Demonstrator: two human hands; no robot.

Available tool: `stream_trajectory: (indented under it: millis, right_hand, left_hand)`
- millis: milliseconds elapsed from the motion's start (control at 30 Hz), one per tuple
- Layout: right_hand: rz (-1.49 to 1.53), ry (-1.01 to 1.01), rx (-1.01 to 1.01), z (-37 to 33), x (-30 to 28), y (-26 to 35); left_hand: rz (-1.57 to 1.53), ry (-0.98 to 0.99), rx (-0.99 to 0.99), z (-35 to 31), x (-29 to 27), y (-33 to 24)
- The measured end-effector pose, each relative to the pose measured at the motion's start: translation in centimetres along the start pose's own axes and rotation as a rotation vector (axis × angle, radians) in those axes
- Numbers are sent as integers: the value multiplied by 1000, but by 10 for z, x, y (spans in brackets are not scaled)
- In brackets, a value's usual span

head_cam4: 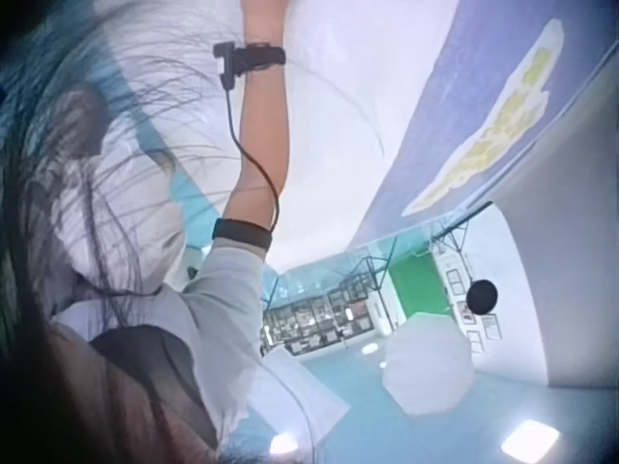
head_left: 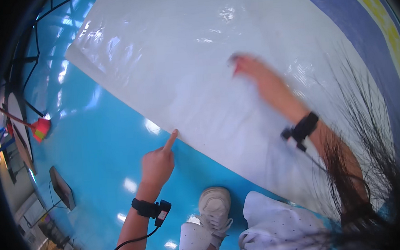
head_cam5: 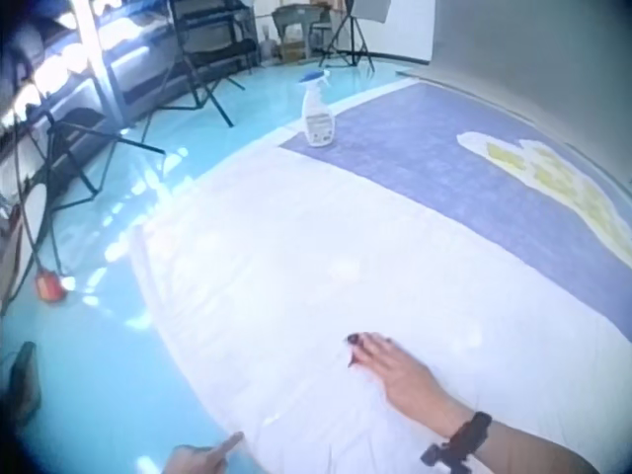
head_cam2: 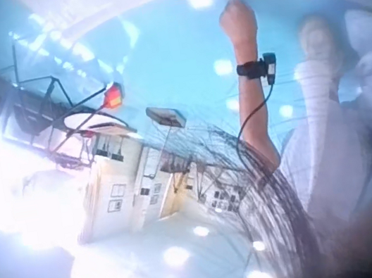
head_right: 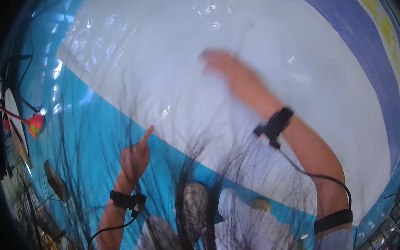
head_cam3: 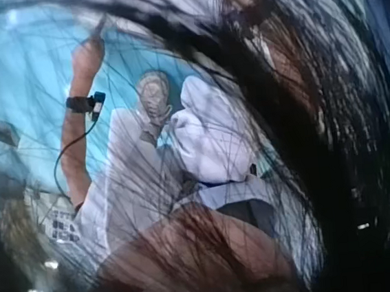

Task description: The recorder is cleaning and wiping a large poster or banner spread across the floor using a cloth, spray bottle, and dustpan.

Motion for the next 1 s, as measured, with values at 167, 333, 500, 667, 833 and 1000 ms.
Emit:
stream_trajectory:
  millis: [167,333,500,667,833,1000]
  right_hand:
    - [-176,-316,141,18,15,-8]
    - [11,283,-350,-20,79,105]
    - [-335,-171,72,35,5,-3]
    - [-150,207,-329,-49,100,114]
    - [254,61,237,0,32,48]
    - [-125,126,-253,-39,100,119]
  left_hand:
    - [-148,50,-67,2,11,-7]
    - [-11,-2,-27,-13,4,2]
    - [33,111,-22,1,-2,-11]
    - [90,177,-109,-10,9,9]
    - [38,114,-46,-1,6,-2]
    - [120,200,-123,-12,8,13]
Point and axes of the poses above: each hand's wrist, its own z-axis towards the middle knuckle, its own x-axis out of the palm, y = z × x, the point moved 3 cm from there along z, towards the middle knuckle, and after that the axes turned 5 degrees about -z, right-handed, at the moved point
